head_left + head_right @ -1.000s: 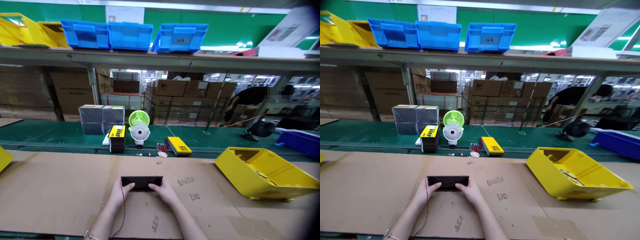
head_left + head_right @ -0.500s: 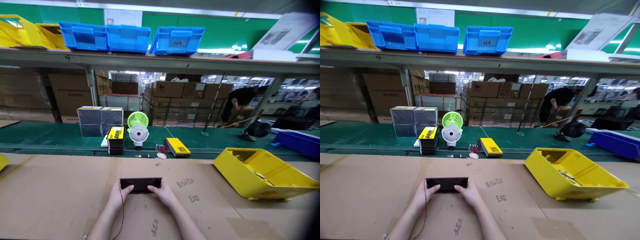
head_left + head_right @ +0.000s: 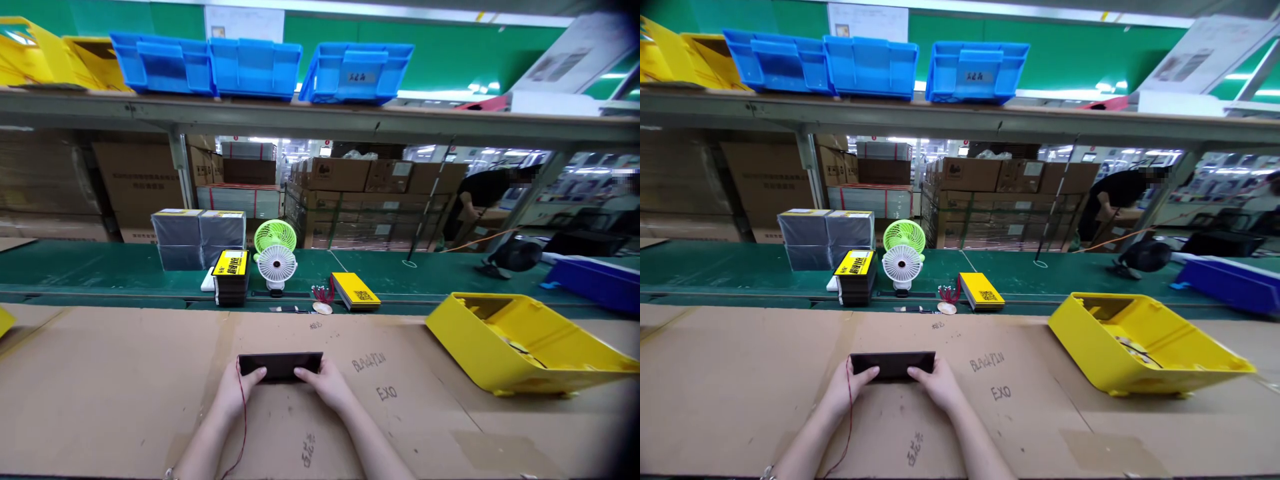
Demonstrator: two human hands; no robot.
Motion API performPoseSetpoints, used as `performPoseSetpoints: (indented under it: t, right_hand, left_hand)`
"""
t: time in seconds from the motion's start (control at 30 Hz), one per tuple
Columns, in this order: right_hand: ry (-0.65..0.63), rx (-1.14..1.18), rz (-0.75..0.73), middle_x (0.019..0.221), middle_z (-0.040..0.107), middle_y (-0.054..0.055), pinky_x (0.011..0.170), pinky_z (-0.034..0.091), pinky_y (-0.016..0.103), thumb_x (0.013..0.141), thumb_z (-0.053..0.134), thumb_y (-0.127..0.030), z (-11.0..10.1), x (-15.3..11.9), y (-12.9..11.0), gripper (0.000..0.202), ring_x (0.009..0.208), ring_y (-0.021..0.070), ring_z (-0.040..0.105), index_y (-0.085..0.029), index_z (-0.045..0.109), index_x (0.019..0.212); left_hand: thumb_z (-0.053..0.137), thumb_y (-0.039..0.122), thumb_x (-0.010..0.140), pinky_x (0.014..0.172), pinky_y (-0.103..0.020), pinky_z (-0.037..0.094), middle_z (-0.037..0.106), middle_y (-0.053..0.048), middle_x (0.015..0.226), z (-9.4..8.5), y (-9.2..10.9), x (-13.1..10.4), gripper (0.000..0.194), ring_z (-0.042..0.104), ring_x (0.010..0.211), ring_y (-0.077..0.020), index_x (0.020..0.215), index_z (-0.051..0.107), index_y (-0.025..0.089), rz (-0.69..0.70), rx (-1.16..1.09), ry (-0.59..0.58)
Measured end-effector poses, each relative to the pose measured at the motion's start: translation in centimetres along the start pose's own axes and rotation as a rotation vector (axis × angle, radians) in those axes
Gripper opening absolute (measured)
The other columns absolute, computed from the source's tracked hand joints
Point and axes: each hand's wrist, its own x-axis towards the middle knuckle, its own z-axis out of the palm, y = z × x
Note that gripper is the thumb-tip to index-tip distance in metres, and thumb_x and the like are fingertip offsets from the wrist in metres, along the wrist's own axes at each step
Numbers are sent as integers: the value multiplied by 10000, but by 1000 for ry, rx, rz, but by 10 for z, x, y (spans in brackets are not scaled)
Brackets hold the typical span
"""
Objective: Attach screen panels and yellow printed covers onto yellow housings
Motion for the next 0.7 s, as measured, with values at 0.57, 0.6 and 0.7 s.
performPoseSetpoints:
  t: [0.57, 0.6, 0.7]
  right_hand:
    - [9, 1, 0, 1072, 668, 97, 954, 419, 429, 654, 738, -336, 0, 0, -1, 411, 1035, 285, 591, -159, 625, 1007]
    - [12, -1, 3, 1069, 669, 97, 953, 419, 431, 653, 739, -336, 0, 0, -1, 411, 1032, 286, 592, -158, 626, 1006]
    - [10, -2, 9, 1054, 675, 98, 940, 427, 436, 652, 737, -343, 0, -1, -3, 398, 1018, 291, 599, -158, 637, 990]
  left_hand:
    - [718, 311, 610, 898, -415, 455, 690, -127, 1012, -1, -6, 4, 406, 612, 988, -300, 960, 647, 119, -11, 38, 7]
    - [719, 314, 610, 895, -416, 456, 691, -129, 1008, -2, -6, 3, 404, 613, 985, -301, 957, 649, 117, -10, 35, 3]
    - [726, 319, 602, 885, -416, 462, 690, -132, 1008, -1, -4, 3, 416, 615, 982, -303, 958, 650, 118, -14, 24, 10]
